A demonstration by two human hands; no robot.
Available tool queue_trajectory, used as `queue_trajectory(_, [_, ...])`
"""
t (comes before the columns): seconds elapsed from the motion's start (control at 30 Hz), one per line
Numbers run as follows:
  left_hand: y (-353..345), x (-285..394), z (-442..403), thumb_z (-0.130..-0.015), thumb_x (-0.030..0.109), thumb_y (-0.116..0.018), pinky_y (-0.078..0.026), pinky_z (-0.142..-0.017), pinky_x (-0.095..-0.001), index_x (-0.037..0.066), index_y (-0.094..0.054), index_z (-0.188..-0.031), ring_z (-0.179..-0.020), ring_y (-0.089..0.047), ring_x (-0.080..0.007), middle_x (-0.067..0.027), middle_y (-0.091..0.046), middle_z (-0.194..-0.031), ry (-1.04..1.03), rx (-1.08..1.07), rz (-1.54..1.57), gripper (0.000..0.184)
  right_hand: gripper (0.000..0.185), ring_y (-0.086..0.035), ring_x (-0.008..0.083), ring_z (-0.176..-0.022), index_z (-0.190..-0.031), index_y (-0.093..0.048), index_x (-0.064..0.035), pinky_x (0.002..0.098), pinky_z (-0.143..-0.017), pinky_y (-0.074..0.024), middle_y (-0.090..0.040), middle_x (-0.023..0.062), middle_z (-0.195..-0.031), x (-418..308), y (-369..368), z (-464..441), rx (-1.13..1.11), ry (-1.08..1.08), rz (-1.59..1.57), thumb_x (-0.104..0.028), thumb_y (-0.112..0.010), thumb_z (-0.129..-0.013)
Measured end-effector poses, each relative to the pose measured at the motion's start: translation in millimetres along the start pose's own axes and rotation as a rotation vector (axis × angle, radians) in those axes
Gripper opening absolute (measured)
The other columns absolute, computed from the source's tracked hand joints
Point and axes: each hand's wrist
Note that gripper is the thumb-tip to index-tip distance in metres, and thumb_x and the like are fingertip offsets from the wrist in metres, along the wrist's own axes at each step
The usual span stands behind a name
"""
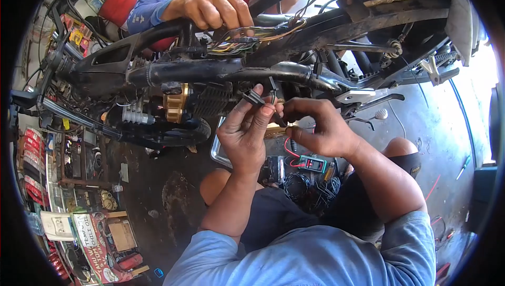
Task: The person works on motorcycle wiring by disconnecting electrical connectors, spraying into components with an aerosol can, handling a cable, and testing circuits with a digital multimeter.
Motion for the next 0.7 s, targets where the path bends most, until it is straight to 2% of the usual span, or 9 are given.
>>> queue_trajectory(0.07, [-2.2, 3.5, -0.6, -0.090, 0.001, -0.074, -0.063, -0.083, -0.0344, -0.005, -0.063, -0.126, -0.094, -0.072, -0.0203, -0.0165, -0.072, -0.108, 0.004, 0.035, -0.018, 0.038, 0.030, -0.066, 0.0313, -0.093, -0.105, -0.066, 0.0025, 0.0395, -0.086, -0.0505, -0.069, 0.0171, -0.098, -0.2, -4.0, 1.2, 0.040, 0.266, 0.225, -0.006, -0.075, -0.078])
queue_trajectory(0.1, [-3.9, 6.5, -0.6, -0.091, 0.003, -0.073, -0.063, -0.081, -0.0332, -0.005, -0.062, -0.128, -0.093, -0.072, -0.0199, -0.0163, -0.072, -0.107, 0.005, 0.051, -0.055, 0.039, 0.024, -0.063, 0.0366, -0.090, -0.101, -0.067, 0.0015, 0.0423, -0.083, -0.0495, -0.069, 0.0174, -0.096, -2.6, -6.4, 2.1, 0.067, 0.240, 0.236, -0.007, -0.075, -0.080])
queue_trajectory(0.27, [-0.7, 9.0, 0.0, -0.095, 0.007, -0.070, -0.063, -0.079, -0.0301, -0.005, -0.060, -0.132, -0.094, -0.072, -0.0188, -0.0162, -0.072, -0.107, 0.005, 0.036, -0.077, 0.040, 0.017, -0.062, 0.0354, -0.087, -0.096, -0.068, -0.0016, 0.0433, -0.080, -0.0485, -0.069, 0.0138, -0.091, 3.9, -10.0, 1.2, 0.079, 0.250, 0.298, -0.011, -0.074, -0.083])
queue_trajectory(0.33, [-0.1, 8.9, -0.9, -0.100, 0.012, -0.063, -0.064, -0.075, -0.0314, -0.006, -0.055, -0.136, -0.090, -0.074, -0.0252, -0.0187, -0.072, -0.107, -0.026, 0.014, -0.080, 0.041, 0.016, -0.062, 0.0361, -0.086, -0.094, -0.069, -0.0028, 0.0441, -0.080, -0.0484, -0.070, 0.0137, -0.091, 4.4, -11.3, 0.6, 0.093, 0.240, 0.282, -0.014, -0.074, -0.083])
queue_trajectory(0.47, [0.9, 5.9, -2.3, -0.099, 0.010, -0.063, -0.064, -0.075, -0.0313, -0.005, -0.049, -0.141, -0.092, -0.074, -0.0253, -0.0191, -0.071, -0.107, -0.028, 0.008, -0.069, 0.047, 0.015, -0.062, 0.0359, -0.085, -0.093, -0.070, -0.0032, 0.0435, -0.080, -0.0490, -0.070, 0.0136, -0.089, 0.7, -12.3, 0.5, 0.105, 0.229, 0.307, -0.014, -0.074, -0.083])
queue_trajectory(0.53, [-5.7, 2.3, -2.4, -0.099, 0.011, -0.065, -0.062, -0.078, -0.0315, -0.005, -0.048, -0.138, -0.092, -0.072, -0.0238, -0.0188, -0.071, -0.106, -0.224, -0.026, -0.209, 0.045, 0.016, -0.063, 0.0358, -0.084, -0.093, -0.070, -0.0034, 0.0433, -0.081, -0.0493, -0.070, 0.0135, -0.089, -1.4, -12.6, 1.5, 0.118, 0.194, 0.317, -0.014, -0.074, -0.082])
queue_trajectory(0.57, [-5.8, 0.2, -1.7, -0.099, 0.011, -0.065, -0.062, -0.078, -0.0315, -0.005, -0.048, -0.138, -0.092, -0.072, -0.0238, -0.0188, -0.071, -0.106, -0.225, -0.027, -0.207, 0.045, 0.016, -0.064, 0.0357, -0.083, -0.094, -0.071, -0.0039, 0.0431, -0.081, -0.0497, -0.070, 0.0134, -0.089, -1.3, -13.0, 1.7, 0.115, 0.214, 0.389, -0.013, -0.074, -0.081])
queue_trajectory(0.63, [-2.5, -6.8, 2.1, -0.099, 0.008, -0.065, -0.058, -0.085, -0.0286, -0.005, -0.050, -0.127, -0.092, -0.072, -0.0180, -0.0152, -0.072, -0.102, -0.103, 0.060, -0.262, 0.034, 0.016, -0.064, 0.0356, -0.082, -0.094, -0.071, -0.0045, 0.0430, -0.082, -0.0501, -0.070, 0.0133, -0.088, -1.2, -15.7, 2.1, 0.111, 0.235, 0.462, -0.012, -0.074, -0.080])
queue_trajectory(0.7, [-3.3, -13.8, 5.8, -0.099, 0.008, -0.065, -0.057, -0.083, -0.0277, -0.004, -0.052, -0.121, -0.092, -0.071, -0.0170, -0.0152, -0.073, -0.103, 0.003, 0.126, -0.186, 0.028, 0.020, -0.066, 0.0349, -0.080, -0.095, -0.071, -0.0043, 0.0422, -0.082, -0.0509, -0.071, 0.0121, -0.087, -1.1, -19.8, 2.2, 0.116, 0.262, 0.456, -0.012, -0.075, -0.078])
Point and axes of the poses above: each hand's wrist, its own z-axis away from the middle knuckle, its own y-axis out of the back of the hand, x = y × z
